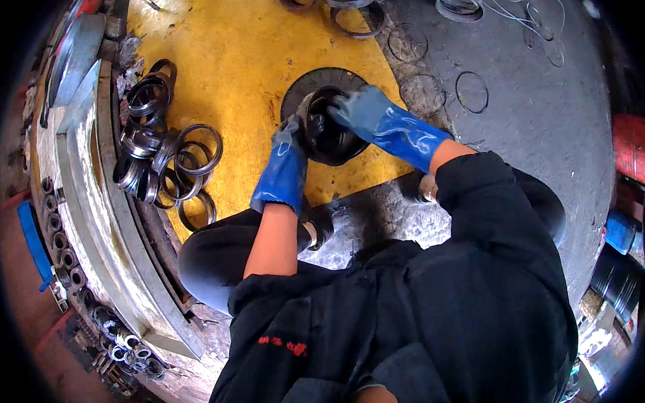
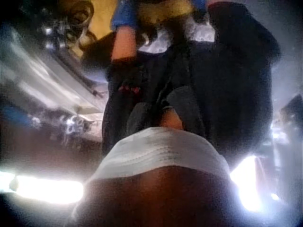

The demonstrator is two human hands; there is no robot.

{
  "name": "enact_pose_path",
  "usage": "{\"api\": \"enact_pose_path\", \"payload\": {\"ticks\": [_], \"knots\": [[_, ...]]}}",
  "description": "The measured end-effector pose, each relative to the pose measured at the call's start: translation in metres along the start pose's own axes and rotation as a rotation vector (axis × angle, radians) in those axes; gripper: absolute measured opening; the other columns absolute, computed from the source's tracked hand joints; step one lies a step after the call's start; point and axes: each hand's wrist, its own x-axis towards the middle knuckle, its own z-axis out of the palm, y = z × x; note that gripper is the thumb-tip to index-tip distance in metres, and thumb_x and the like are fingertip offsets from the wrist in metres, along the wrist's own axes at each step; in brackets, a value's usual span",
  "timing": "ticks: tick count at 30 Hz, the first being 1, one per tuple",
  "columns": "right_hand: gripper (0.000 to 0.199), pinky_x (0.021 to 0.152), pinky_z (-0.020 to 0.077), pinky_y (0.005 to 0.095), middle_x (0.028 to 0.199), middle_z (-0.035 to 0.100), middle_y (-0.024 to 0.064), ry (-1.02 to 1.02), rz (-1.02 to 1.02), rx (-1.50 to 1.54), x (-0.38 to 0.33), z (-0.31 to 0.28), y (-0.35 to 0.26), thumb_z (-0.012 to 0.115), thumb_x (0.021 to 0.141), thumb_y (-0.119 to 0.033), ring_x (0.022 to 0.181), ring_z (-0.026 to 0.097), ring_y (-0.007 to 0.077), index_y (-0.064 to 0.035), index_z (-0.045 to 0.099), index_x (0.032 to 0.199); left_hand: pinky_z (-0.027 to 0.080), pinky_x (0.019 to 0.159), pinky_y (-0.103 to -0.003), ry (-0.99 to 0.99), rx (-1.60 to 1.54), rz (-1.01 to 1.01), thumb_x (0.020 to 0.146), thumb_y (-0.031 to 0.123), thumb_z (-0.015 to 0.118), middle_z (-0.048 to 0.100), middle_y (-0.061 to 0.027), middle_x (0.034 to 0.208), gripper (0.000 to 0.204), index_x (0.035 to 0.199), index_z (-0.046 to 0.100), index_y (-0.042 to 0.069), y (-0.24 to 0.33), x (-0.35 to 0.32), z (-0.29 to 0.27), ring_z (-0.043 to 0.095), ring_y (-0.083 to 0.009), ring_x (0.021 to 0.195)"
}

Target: The person sits on the floor and repeatedly scrubs the inner and outer surfaces of metal rings using a dark abrasive pad. They handle the rings one at a time, rotating them to clean different areas, and place the cleaned rings into a pile on the floor.

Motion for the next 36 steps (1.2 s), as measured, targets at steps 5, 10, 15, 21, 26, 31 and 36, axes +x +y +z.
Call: {"api": "enact_pose_path", "payload": {"ticks": [5, 10, 15, 21, 26, 31, 36], "knots": [[0.031, 0.075, 0.0505, 0.0449, 0.101, 0.067, 0.0139, 0.193, -0.290, -0.228, 0.026, 0.063, 0.039, 0.050, 0.093, -0.027, 0.086, 0.064, 0.0319, -0.0151, 0.063, 0.119, 0.054, 0.083, -0.034, -0.004, -0.277, -0.031, 0.096, 0.028, 0.058, 0.066, -0.0134, 0.111, 0.039, 0.122, 0.059, -0.001, 0.050, -0.033, 0.022, 0.065, -0.0232, 0.093], [0.034, 0.080, 0.0529, 0.0436, 0.101, 0.068, 0.0190, 0.063, 0.250, 0.338, 0.005, 0.078, 0.002, 0.064, 0.084, -0.030, 0.091, 0.065, 0.0360, -0.0112, 0.067, 0.112, 0.054, 0.082, -0.033, 0.138, -0.258, -0.124, 0.095, 0.027, 0.060, 0.067, -0.0130, 0.109, 0.038, 0.120, 0.059, -0.002, 0.027, -0.014, 0.023, 0.066, -0.0222, 0.094], [0.029, 0.074, 0.0559, 0.0403, 0.099, 0.071, 0.0166, -0.397, 0.469, 0.689, -0.003, 0.042, -0.044, 0.068, 0.082, -0.024, 0.084, 0.069, 0.0330, -0.0094, 0.069, 0.107, 0.053, 0.083, -0.032, -0.004, -0.350, -0.017, 0.097, 0.027, 0.057, 0.067, -0.0123, 0.110, 0.036, 0.120, 0.060, -0.001, 0.033, -0.027, 0.021, 0.064, -0.0211, 0.095], [0.035, 0.072, 0.0567, 0.0449, 0.097, 0.071, 0.0136, -0.355, 0.946, 1.916, 0.012, 0.089, -0.038, 0.068, 0.084, -0.027, 0.080, 0.069, 0.0286, -0.0079, 0.067, 0.113, 0.049, 0.091, -0.030, -0.020, -0.174, 0.068, 0.098, 0.027, 0.054, 0.065, -0.0118, 0.116, 0.037, 0.122, 0.059, -0.001, 0.048, -0.038, 0.031, 0.061, -0.0197, 0.102], [0.044, 0.098, 0.0455, 0.0406, 0.128, 0.058, 0.0112, 0.010, 0.352, 0.792, 0.001, 0.101, -0.012, 0.058, 0.088, -0.034, 0.114, 0.057, 0.0284, -0.0120, 0.059, 0.127, 0.050, 0.091, -0.030, 0.088, -0.192, 0.194, 0.098, 0.024, 0.056, 0.063, -0.0133, 0.120, 0.036, 0.123, 0.059, -0.002, 0.016, -0.009, 0.024, 0.062, -0.0200, 0.103], [0.043, 0.098, 0.0452, 0.0390, 0.123, 0.063, 0.0109, 0.035, 0.191, 0.665, 0.014, 0.056, -0.007, 0.061, 0.086, -0.032, 0.114, 0.059, 0.0270, -0.0157, 0.061, 0.125, 0.051, 0.091, -0.031, 0.118, -0.139, 0.219, 0.097, 0.019, 0.058, 0.065, -0.0127, 0.117, 0.033, 0.122, 0.059, -0.003, 0.008, -0.004, 0.004, 0.063, -0.0203, 0.102], [0.038, 0.091, 0.0489, 0.0380, 0.107, 0.069, 0.0117, -0.078, 0.457, 1.187, 0.023, 0.026, -0.004, 0.065, 0.081, -0.019, 0.102, 0.064, 0.0237, -0.0146, 0.064, 0.118, 0.053, 0.090, -0.035, 0.102, -0.171, 0.211, 0.096, 0.013, 0.059, 0.066, -0.0126, 0.114, 0.029, 0.121, 0.061, 0.000, 0.007, 0.007, 0.020, 0.064, -0.0224, 0.100]]}}
